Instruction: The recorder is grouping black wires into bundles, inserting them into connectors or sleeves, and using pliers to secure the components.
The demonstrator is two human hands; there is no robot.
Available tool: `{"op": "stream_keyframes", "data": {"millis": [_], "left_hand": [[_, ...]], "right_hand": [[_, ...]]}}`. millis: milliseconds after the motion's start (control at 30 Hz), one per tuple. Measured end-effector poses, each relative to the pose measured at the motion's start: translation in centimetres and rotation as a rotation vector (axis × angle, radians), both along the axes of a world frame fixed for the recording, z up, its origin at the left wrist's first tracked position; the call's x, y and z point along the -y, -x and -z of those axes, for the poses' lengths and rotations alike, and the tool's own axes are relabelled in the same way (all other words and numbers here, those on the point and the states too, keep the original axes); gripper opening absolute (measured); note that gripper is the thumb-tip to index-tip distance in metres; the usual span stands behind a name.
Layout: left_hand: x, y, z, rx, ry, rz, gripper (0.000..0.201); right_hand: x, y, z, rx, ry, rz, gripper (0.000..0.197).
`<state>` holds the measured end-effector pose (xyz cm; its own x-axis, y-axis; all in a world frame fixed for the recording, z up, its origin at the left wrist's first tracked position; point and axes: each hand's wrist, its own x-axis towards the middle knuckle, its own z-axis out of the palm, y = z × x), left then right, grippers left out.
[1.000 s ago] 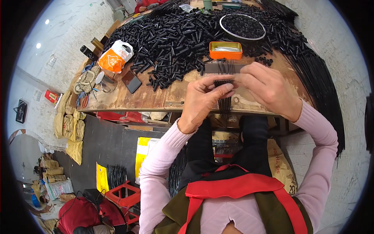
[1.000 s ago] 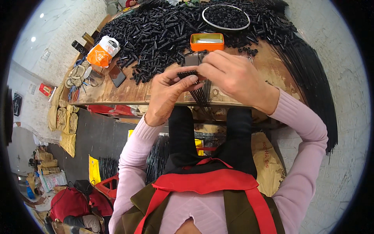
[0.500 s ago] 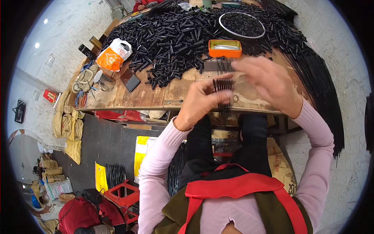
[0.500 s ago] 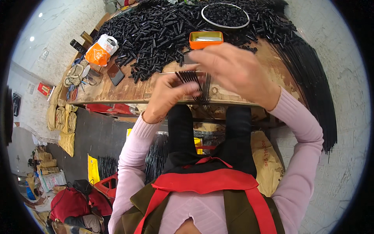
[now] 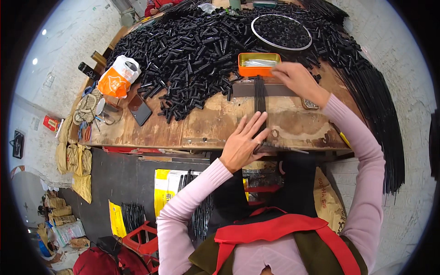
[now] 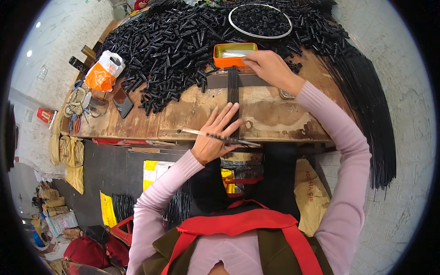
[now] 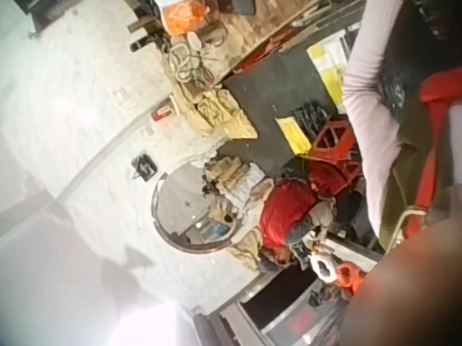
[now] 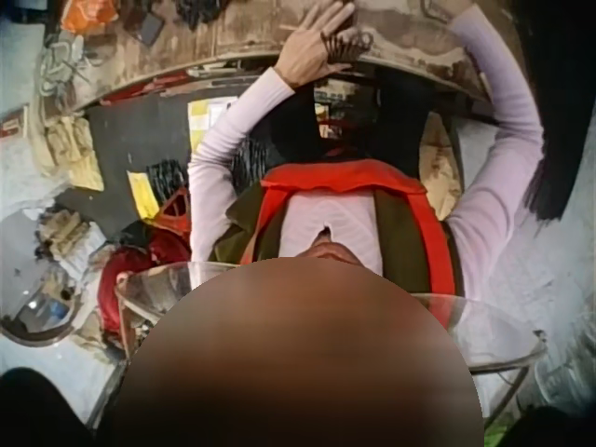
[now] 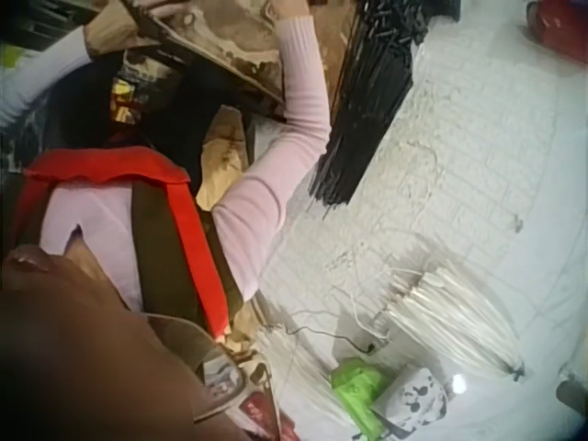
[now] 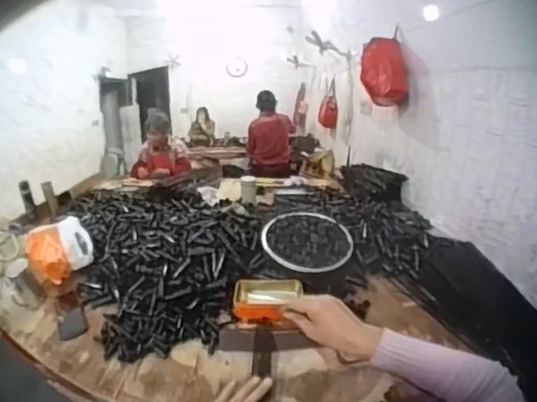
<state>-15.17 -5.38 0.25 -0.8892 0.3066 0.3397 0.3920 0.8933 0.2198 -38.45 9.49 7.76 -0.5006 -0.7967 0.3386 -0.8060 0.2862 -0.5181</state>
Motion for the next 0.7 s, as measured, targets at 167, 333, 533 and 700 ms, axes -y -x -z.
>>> {"op": "stream_keyframes", "data": {"millis": [167,333,533,700], "left_hand": [[0.4,1.7,-0.1,0.052,0.228,0.001,0.104],[0.5,1.8,-0.4,0.093,0.239,0.01,0.105],[0.5,2.0,-0.5,0.09,0.234,0.008,0.105],[0.6,1.7,-0.3,0.081,0.108,-0.019,0.076]], "right_hand": [[6.6,7.8,2.7,-0.335,-0.102,-0.018,0.015],[8.4,9.5,3.9,-0.361,-0.35,0.064,0.014],[6.5,8.0,1.3,-0.37,-0.2,0.097,0.014],[2.7,2.4,1.6,-0.405,-0.023,-0.009,0.023]]}}
